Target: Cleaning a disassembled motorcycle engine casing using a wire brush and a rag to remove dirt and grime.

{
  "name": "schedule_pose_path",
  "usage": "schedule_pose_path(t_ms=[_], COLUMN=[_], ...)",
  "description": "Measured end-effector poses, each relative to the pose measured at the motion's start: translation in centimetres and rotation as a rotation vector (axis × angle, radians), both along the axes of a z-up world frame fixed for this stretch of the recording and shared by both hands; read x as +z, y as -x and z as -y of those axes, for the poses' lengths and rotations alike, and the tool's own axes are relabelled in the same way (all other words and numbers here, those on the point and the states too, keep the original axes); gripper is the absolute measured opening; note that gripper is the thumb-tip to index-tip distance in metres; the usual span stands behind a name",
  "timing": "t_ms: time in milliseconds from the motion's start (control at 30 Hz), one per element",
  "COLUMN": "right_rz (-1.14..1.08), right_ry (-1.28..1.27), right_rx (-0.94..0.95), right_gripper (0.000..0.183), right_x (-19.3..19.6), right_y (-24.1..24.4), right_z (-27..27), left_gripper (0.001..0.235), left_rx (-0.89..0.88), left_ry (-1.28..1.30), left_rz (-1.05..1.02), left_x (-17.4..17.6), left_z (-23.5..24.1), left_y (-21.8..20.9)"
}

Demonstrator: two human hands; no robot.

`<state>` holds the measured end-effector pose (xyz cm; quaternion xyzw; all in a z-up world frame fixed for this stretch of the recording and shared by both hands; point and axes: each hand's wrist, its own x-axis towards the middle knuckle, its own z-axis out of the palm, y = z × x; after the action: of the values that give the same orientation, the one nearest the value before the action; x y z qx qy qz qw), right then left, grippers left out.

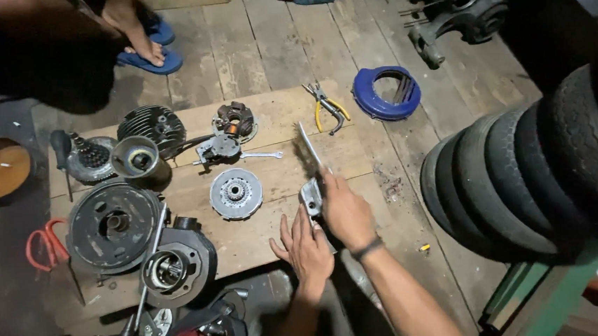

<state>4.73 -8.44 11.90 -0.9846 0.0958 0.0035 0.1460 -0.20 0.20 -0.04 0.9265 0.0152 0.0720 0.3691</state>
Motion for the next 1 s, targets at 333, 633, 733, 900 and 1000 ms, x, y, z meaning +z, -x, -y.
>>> schedule_pose_path(t_ms=[333,633,733,900,1000], right_rz=[-0.097,0.066,-0.081,0.050,0.016], right_ry=[-0.016,0.032,-0.044,0.077,0.085], right_rx=[-0.022,0.025,-0.036,0.045,-0.008], right_gripper=[0.053,0.059,0.057,0.056,0.055], right_x=[-0.7,-1.1,-0.6,-1.6,-0.4], right_y=[6.1,7.2,11.2,6.3,1.2], right_z=[1.1,1.1,1.8,1.2,-0.2], left_gripper=[0.061,0.060,0.060,0.059,0.060], left_rx=[0.014,-0.012,-0.013,-0.020,-0.024], left_ry=[0.050,0.035,0.050,0.044,0.045], left_rz=[0.013,0.011,-0.027,-0.031,-0.032], left_x=[0.9,0.7,0.7,0.8,1.4], left_z=[0.1,-0.3,-0.1,-0.3,-0.4], left_y=[-0.1,0.1,-0.4,-0.1,-0.1])
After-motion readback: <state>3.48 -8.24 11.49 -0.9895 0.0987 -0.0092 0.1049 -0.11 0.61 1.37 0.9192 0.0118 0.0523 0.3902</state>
